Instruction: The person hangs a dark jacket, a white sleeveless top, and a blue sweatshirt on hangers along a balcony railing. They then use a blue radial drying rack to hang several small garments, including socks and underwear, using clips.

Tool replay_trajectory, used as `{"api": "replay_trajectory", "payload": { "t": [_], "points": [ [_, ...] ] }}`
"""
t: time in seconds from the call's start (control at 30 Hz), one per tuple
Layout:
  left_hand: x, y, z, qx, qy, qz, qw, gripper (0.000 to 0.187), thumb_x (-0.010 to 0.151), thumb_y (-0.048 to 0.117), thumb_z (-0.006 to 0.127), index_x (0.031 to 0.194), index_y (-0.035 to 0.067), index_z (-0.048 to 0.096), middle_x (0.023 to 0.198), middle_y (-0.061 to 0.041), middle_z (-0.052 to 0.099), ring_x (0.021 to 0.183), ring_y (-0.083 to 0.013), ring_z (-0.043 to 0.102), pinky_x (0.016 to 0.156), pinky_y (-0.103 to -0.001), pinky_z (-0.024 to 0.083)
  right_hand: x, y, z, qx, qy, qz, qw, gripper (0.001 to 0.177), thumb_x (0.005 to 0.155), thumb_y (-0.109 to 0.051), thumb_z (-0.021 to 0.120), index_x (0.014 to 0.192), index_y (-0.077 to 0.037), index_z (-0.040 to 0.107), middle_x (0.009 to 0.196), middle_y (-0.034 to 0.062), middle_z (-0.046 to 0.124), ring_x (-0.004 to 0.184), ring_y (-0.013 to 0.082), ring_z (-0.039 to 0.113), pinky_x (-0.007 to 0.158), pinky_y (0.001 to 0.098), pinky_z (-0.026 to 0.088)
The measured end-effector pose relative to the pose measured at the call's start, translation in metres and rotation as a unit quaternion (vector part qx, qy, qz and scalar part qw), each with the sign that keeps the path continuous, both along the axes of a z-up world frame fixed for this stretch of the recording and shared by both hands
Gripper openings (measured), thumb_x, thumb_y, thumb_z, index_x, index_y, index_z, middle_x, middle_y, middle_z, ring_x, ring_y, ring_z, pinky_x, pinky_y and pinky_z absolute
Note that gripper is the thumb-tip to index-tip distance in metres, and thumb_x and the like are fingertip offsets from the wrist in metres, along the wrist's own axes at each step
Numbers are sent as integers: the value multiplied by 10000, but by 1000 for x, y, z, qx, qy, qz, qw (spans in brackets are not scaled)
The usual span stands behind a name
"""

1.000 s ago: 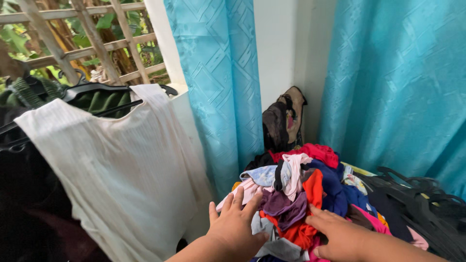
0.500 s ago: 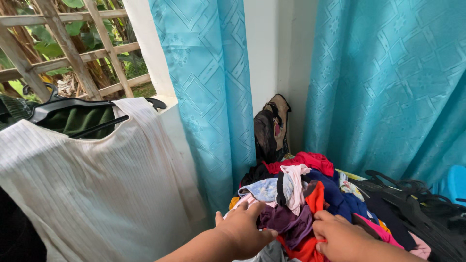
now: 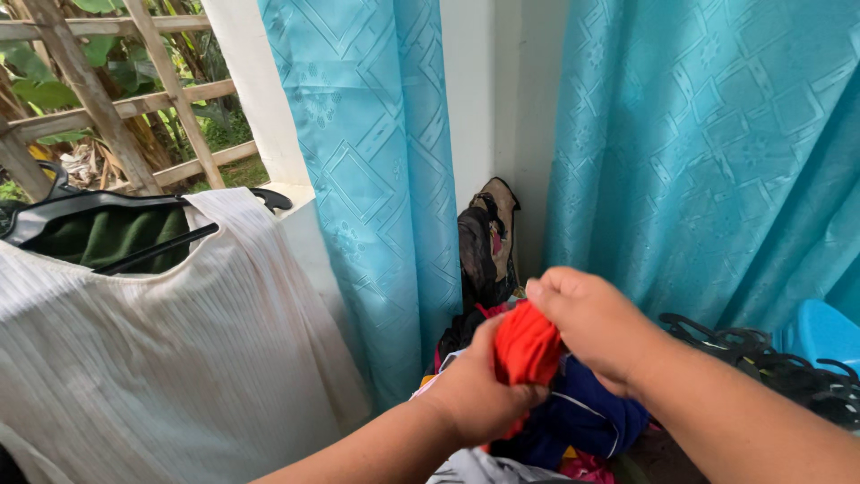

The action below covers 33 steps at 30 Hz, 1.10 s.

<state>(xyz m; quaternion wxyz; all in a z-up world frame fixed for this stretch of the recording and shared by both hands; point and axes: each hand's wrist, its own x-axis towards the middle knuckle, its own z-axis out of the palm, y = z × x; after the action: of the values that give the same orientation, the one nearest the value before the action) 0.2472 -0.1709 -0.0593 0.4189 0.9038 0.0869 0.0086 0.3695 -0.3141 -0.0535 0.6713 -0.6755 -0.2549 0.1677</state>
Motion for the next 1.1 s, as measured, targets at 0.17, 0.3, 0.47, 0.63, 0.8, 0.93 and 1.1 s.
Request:
{"api": "replay_trajectory", "payload": {
  "t": [0.17, 0.3, 0.47, 0.63, 0.8, 0.93, 1.1],
  "points": [
    [11, 15, -7, -149, 25, 58, 987, 622, 804, 312, 752, 1350, 108, 534, 1232, -94, 706, 1146, -212, 678, 986, -330, 526, -7, 0, 54, 174, 83, -34, 981, 206, 973, -233, 555, 931, -55, 649, 930, 56, 710, 873, 154, 646, 845, 332, 516],
    [14, 20, -9, -332, 31, 65, 940, 366, 945, 316, 608, 1210, 83, 705, 1114, -91, 757, 999, -200, 695, 905, -339, 540, 7, -12, 56, 164, 36, -103, 980, 219, 998, -249, 591, 949, -40, 633, 935, 40, 694, 885, 139, 620, 835, 316, 492],
    [16, 27, 23, -544, 25, 87, 835, 348, 966, 287, 543, 1163, 53, 709, 1080, -98, 771, 953, -238, 727, 887, -375, 571, 24, -21, 34, 15, 18, -220, 975, 305, 1031, -311, 695, 1063, -30, 579, 947, 68, 558, 884, 211, 474, 732, 416, 398],
    [16, 29, 57, -646, 51, 75, 758, 375, 953, 344, 483, 1145, 91, 682, 1088, -98, 770, 964, -255, 731, 909, -418, 551, -2, -14, 36, -94, 122, -86, 984, 482, 844, -285, 713, 1295, -206, 562, 1080, 81, 665, 1023, 198, 614, 817, 429, 482],
    [10, 25, 60, -634, 63, 13, 771, 327, 960, 289, 541, 1152, 59, 672, 1087, -117, 746, 980, -270, 728, 965, -447, 555, -22, -11, 34, 13, 125, 163, 979, 634, 878, -139, 716, 1466, -222, 494, 1266, 76, 686, 1165, 222, 663, 917, 430, 567],
    [7, 25, 59, -597, 77, -15, 798, 266, 923, 168, 590, 1139, 45, 686, 1083, -118, 748, 991, -256, 730, 937, -424, 573, -20, -3, 37, -61, 98, 15, 993, 378, 896, -152, 653, 1271, -104, 638, 1044, 100, 727, 919, 231, 678, 811, 403, 560],
    [8, 20, 60, -552, 15, 67, 831, 230, 895, 67, 645, 1117, 23, 684, 1085, -118, 760, 984, -245, 735, 909, -410, 595, -9, -6, 38, 7, 65, -59, 996, 262, 948, -175, 633, 1150, -27, 712, 1003, 80, 743, 913, 181, 664, 854, 362, 518]
  ]
}}
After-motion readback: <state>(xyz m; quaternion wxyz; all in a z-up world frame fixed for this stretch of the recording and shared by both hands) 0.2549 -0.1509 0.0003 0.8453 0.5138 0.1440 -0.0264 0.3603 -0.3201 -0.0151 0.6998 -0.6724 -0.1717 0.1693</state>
